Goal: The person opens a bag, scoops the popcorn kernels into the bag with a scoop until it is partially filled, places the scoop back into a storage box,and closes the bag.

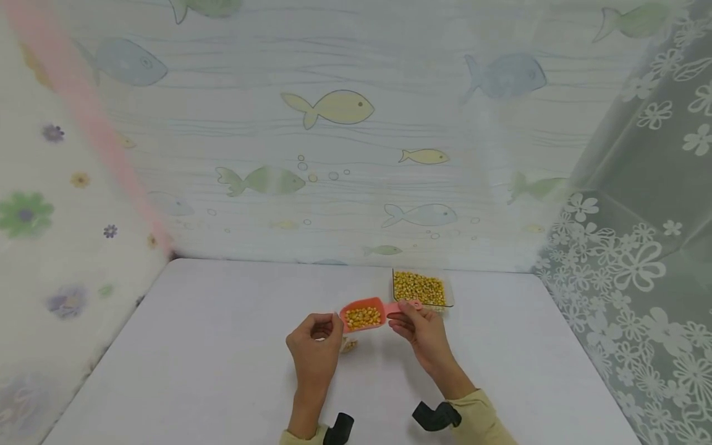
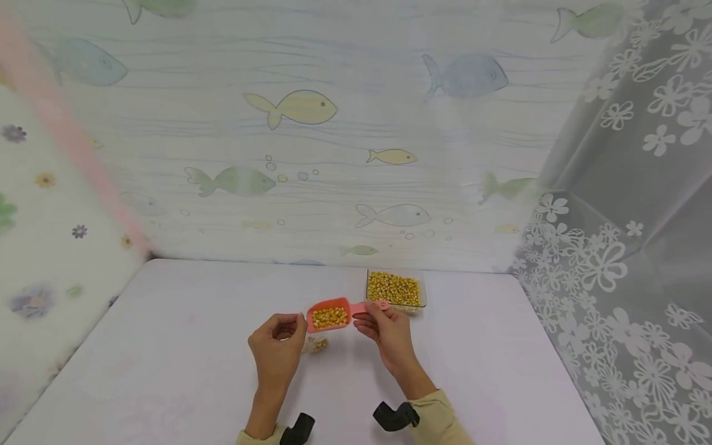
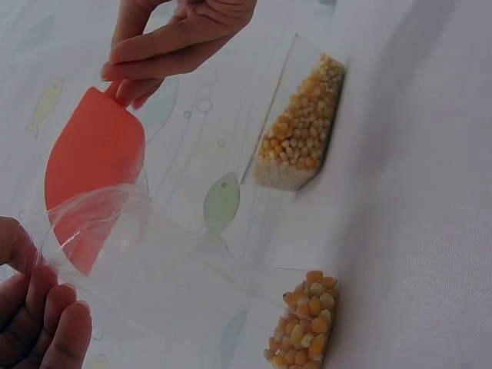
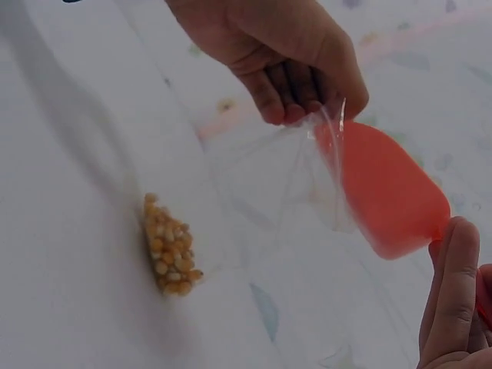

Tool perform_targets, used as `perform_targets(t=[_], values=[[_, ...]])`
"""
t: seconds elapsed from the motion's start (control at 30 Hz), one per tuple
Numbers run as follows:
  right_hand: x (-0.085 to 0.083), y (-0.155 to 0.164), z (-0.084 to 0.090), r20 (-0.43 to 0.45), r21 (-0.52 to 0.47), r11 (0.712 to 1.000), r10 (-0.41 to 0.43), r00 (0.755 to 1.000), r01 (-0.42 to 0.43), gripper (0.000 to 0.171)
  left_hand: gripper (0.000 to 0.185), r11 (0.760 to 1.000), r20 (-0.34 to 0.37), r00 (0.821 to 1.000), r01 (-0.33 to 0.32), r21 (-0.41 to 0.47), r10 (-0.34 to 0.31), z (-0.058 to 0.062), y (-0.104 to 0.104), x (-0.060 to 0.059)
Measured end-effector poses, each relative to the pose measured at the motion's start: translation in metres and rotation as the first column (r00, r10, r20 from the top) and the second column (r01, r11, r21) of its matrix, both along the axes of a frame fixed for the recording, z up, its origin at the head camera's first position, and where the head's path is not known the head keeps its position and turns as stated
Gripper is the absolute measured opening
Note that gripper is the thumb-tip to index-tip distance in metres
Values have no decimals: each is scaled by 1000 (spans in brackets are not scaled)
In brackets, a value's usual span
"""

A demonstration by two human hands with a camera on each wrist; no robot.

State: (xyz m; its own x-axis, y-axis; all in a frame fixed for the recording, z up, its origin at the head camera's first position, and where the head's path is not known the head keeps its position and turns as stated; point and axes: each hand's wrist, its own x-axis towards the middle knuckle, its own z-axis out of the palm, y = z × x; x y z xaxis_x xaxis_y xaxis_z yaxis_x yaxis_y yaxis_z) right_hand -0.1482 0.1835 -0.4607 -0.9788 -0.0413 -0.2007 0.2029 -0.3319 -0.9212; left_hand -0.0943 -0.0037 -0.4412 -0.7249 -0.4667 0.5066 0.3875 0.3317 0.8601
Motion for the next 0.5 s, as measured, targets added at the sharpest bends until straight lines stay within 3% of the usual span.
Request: perform_targets(t=[0.27, 0.5], values=[[3, -4, 8, -93, 117, 993, 7, 996, 4, 25, 12, 1000, 10, 1000, 19, 23, -19, -1, -1, -1], [7, -8, 20, -176, 268, 963, 55, 983, -6, 27, 13, 1000, -2, 1000, 19, 19, -19, 0, -1, 0]])
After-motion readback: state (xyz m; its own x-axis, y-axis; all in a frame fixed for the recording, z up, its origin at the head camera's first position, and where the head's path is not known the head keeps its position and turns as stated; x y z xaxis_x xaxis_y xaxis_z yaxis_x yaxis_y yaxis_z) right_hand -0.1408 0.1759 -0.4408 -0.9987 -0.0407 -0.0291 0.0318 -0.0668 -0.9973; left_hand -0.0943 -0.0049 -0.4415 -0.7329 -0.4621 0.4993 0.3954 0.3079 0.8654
